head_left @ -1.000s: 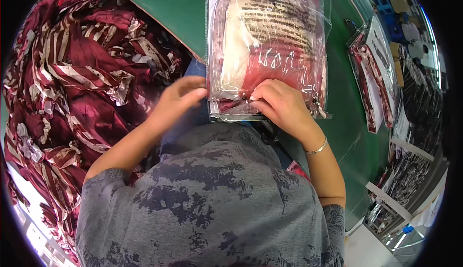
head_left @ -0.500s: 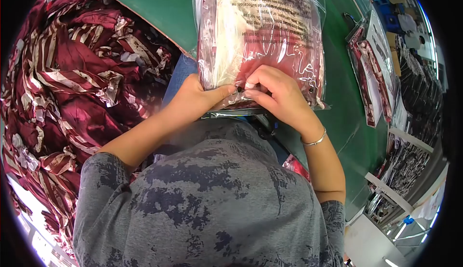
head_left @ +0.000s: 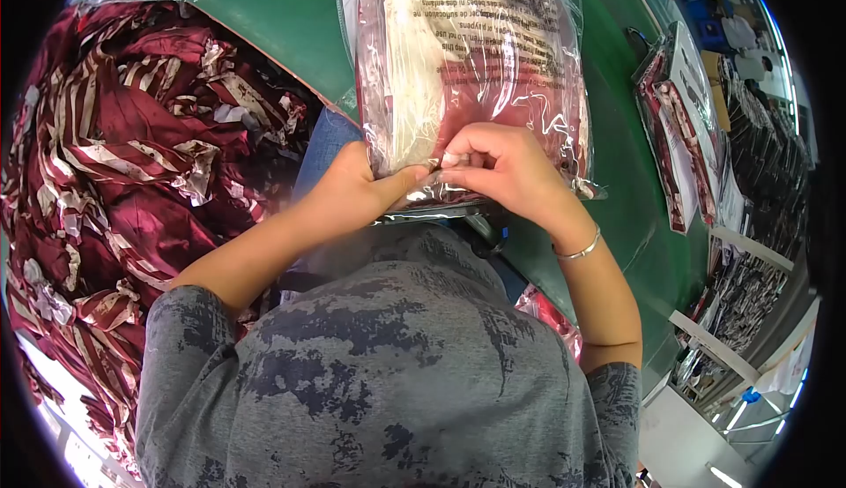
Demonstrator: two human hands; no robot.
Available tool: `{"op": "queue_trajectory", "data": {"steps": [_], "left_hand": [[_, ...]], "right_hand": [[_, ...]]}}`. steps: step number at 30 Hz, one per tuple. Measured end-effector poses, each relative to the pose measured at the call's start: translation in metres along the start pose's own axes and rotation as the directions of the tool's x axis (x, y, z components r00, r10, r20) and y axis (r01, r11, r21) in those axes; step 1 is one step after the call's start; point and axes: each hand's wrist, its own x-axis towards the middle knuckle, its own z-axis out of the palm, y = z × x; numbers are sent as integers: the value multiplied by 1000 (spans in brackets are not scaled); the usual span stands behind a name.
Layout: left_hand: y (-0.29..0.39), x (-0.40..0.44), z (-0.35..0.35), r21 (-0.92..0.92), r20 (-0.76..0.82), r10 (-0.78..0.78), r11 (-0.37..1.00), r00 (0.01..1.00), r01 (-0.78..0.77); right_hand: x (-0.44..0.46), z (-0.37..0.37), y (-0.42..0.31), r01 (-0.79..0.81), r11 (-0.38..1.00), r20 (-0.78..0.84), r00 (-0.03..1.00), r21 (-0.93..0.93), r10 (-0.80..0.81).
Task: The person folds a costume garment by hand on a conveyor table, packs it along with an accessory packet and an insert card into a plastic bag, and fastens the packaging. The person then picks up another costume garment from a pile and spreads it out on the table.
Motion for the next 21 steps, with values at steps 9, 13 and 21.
{"op": "queue_trajectory", "data": {"steps": [9, 13, 21], "left_hand": [[7, 5, -1, 112, 11, 28, 993, 1000, -29], [-1, 9, -4, 389, 15, 189, 903, 982, -180], [6, -3, -4, 45, -69, 16, 999, 998, -13]], "right_hand": [[5, -6, 8, -92, 993, 37, 995, 76, 90], [6, -6, 4, -51, 998, 0, 999, -27, 51], [-14, -14, -2, 179, 880, -70, 970, -441, -233]]}}
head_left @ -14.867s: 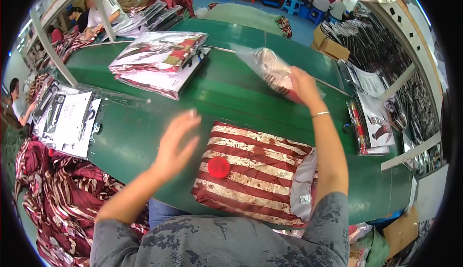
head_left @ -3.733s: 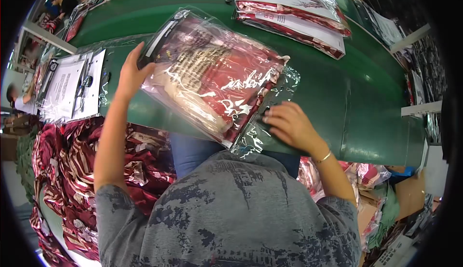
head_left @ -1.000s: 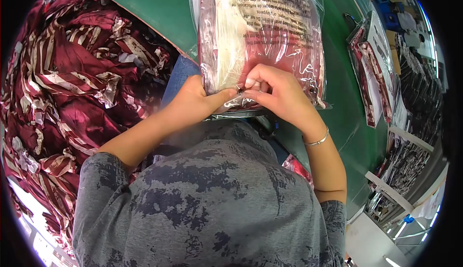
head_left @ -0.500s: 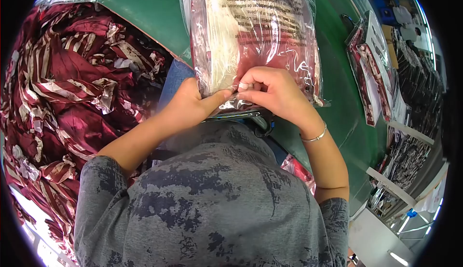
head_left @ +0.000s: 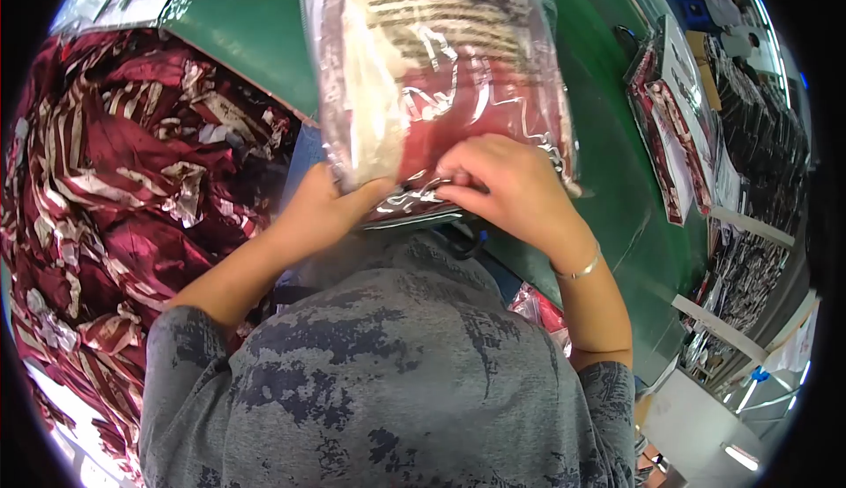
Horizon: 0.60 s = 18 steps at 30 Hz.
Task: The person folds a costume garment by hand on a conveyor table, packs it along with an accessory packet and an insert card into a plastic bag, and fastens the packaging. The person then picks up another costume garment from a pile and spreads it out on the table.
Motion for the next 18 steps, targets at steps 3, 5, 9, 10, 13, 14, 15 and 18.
{"op": "queue_trajectory", "data": {"steps": [3, 5, 9, 10, 13, 14, 15, 18], "left_hand": [[-1, -1, -29, 174, 94, -139, 977, 986, 121], [21, 0, -55, 444, 236, -209, 892, 949, 86], [92, 0, -75, 614, 289, -258, 789, 922, 28], [105, 4, -63, 618, 282, -121, 782, 952, -83], [116, 32, -10, 699, 460, 349, 424, 816, -576], [109, 47, 9, 681, 531, 483, 245, 696, -690], [106, 61, 27, 632, 584, 510, 203, 632, -748], [89, 100, 74, 538, 700, 539, 34, 469, -842]], "right_hand": [[-31, -21, 9, 29, 979, -25, 999, -202, -35], [-55, -31, 18, 4, 962, -33, 999, -274, -14], [-93, -30, 35, -77, 944, -153, 988, -322, 29], [-98, -26, 38, -95, 944, -177, 983, -315, 40], [-105, -17, 43, -129, 946, -236, 970, -297, 58], [-104, -14, 42, -140, 946, -255, 965, -291, 65], [-103, -11, 42, -150, 947, -274, 959, -286, 69], [-103, -3, 47, -93, 941, -366, 930, -326, -34]]}}
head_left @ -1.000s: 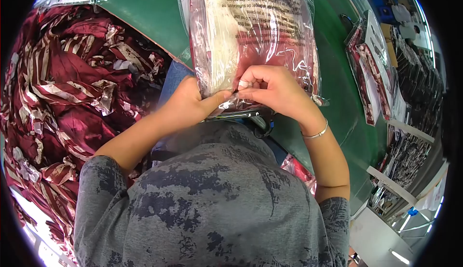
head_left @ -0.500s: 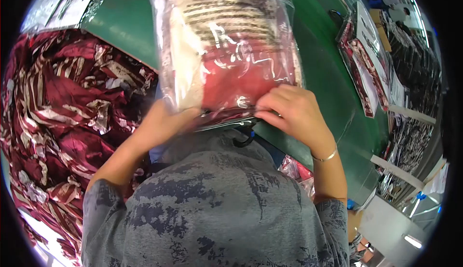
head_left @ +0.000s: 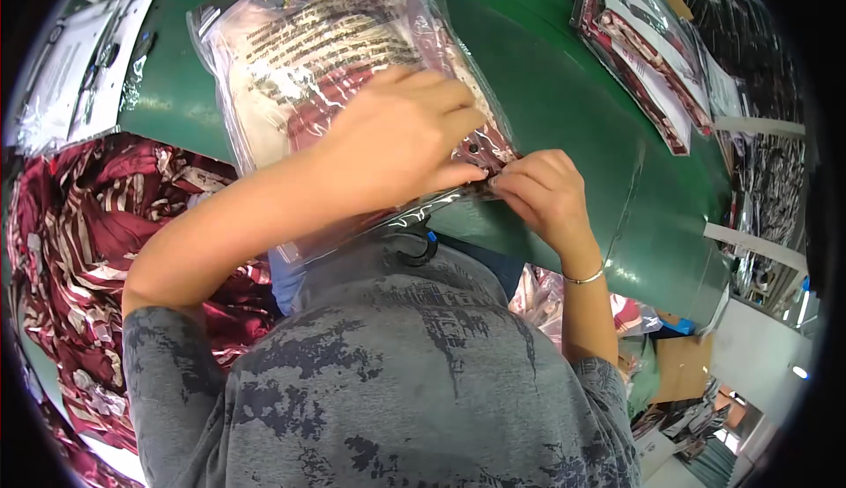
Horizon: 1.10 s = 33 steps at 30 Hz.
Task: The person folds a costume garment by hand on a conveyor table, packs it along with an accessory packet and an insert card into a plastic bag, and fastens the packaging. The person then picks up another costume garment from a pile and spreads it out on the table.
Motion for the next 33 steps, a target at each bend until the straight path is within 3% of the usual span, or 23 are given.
{"op": "queue_trajectory", "data": {"steps": [3, 6, 9, 15, 18, 21, 23, 27, 30, 33], "left_hand": [[-16, 11, 32, 211, 89, 110, 969, 990, -127], [-23, 6, 46, 243, 146, 160, 951, 976, -193], [-28, 7, 46, 119, 84, 78, 989, 993, -88], [-25, -2, 43, -65, 67, -117, 991, 991, 121], [-28, -3, 46, -67, 39, -99, 993, 994, 102], [-27, 1, 49, -84, 15, -146, 986, 989, 147], [-20, -5, 56, -155, 40, -199, 967, 979, 203], [-16, -3, 37, -81, 92, -109, 990, 990, 117], [-29, -5, 26, -59, 94, -18, 998, 995, 23], [-39, -8, 29, -132, 149, -63, 988, 987, 83]], "right_hand": [[-2, 16, -2, 46, 998, -125, 991, 42, -40], [1, 34, -3, 12, 992, -167, 986, 127, 9], [9, 40, -4, -54, 983, -89, 993, 177, 71], [18, 41, -13, 3, 978, -75, 997, 209, 12], [14, 41, -14, -39, 983, -79, 995, 178, 54], [22, 31, -27, 49, 997, -205, 978, 64, -35], [24, 36, -24, -37, 989, -176, 982, 144, 62], [20, 37, -18, -194, 956, -84, 973, 218, 216], [14, 39, -15, -212, 947, -111, 963, 240, 244], [18, 51, -18, -235, 957, -194, 944, 170, 267]]}}
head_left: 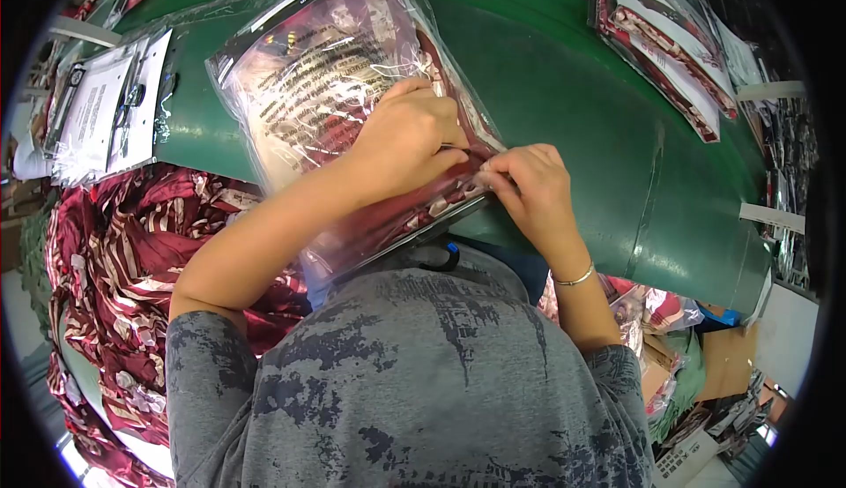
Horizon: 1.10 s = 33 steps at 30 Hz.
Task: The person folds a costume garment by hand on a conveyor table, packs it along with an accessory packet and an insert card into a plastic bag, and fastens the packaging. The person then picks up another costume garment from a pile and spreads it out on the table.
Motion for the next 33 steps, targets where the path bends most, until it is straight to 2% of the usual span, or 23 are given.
{"op": "queue_trajectory", "data": {"steps": [4, 11, 16, 28, 33], "left_hand": [[-7, -3, -2, -109, 49, -25, 994, 998, 31], [-18, -7, -1, -215, 84, -34, 975, 996, 52], [-20, -8, 1, -222, 83, -50, 973, 995, 68], [-26, -11, 11, -274, 84, -82, 956, 993, 102], [-26, -14, 17, -260, 54, -87, 961, 995, 98]], "right_hand": [[10, 14, -8, 0, 998, -118, 993, -71, -9], [21, 20, -10, -8, 996, -83, 997, -84, 1], [20, 18, -13, -84, 994, -23, 996, -70, 83], [20, 21, -6, -112, 994, -20, 994, -8, 112], [20, 24, -6, -187, 982, 11, 982, 19, 187]]}}
